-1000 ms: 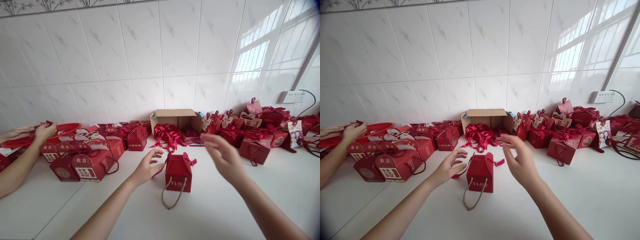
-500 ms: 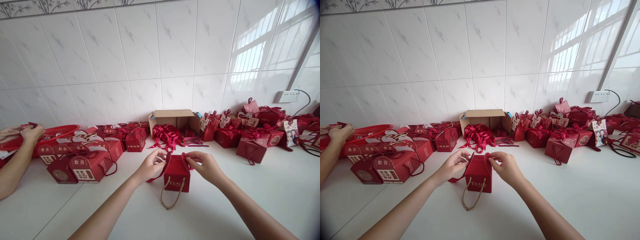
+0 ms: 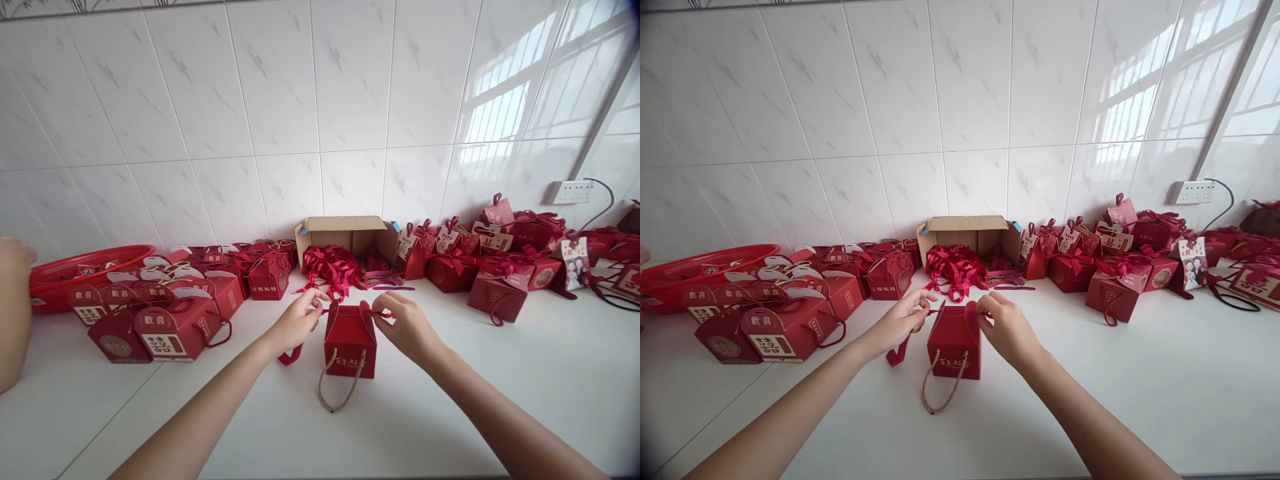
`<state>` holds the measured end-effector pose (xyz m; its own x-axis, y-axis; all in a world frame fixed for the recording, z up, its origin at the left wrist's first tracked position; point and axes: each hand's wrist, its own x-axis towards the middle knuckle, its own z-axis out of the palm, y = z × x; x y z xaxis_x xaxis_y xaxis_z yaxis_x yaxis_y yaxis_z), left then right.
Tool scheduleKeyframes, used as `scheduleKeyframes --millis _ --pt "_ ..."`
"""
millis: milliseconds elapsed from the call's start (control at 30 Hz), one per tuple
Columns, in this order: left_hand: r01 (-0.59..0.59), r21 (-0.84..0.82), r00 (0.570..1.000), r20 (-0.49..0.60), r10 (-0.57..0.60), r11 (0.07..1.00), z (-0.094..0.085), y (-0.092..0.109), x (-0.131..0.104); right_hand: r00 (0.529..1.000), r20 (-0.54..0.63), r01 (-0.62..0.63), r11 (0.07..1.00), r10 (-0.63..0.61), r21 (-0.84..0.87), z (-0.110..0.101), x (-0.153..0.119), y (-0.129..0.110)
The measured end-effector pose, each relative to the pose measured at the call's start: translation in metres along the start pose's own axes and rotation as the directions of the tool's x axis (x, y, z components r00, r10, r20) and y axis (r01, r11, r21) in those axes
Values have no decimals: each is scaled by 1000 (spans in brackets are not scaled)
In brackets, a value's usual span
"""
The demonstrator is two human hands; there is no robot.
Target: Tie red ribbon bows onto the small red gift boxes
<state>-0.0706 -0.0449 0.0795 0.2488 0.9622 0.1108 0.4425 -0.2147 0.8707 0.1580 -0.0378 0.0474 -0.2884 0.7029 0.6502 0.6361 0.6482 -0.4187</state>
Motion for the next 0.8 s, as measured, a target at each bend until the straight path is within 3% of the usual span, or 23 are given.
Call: scheduleKeyframes --millis 233,367,500,800 --pt "-49 134 997 61 41 990 -5 14 5 953 -97 234 900 -288 -368 5 -1 5" --pt "76 43 994 71 -79 996 -4 15 10 936 -86 270 853 -341 -447 7 0 9" --pt "190 -130 977 118 -175 973 -4 8 12 942 -86 253 855 -325 -453 8 -4 14" --pt "241 -293 967 155 -202 925 4 -23 0 986 -35 143 927 -165 -348 22 -24 23"
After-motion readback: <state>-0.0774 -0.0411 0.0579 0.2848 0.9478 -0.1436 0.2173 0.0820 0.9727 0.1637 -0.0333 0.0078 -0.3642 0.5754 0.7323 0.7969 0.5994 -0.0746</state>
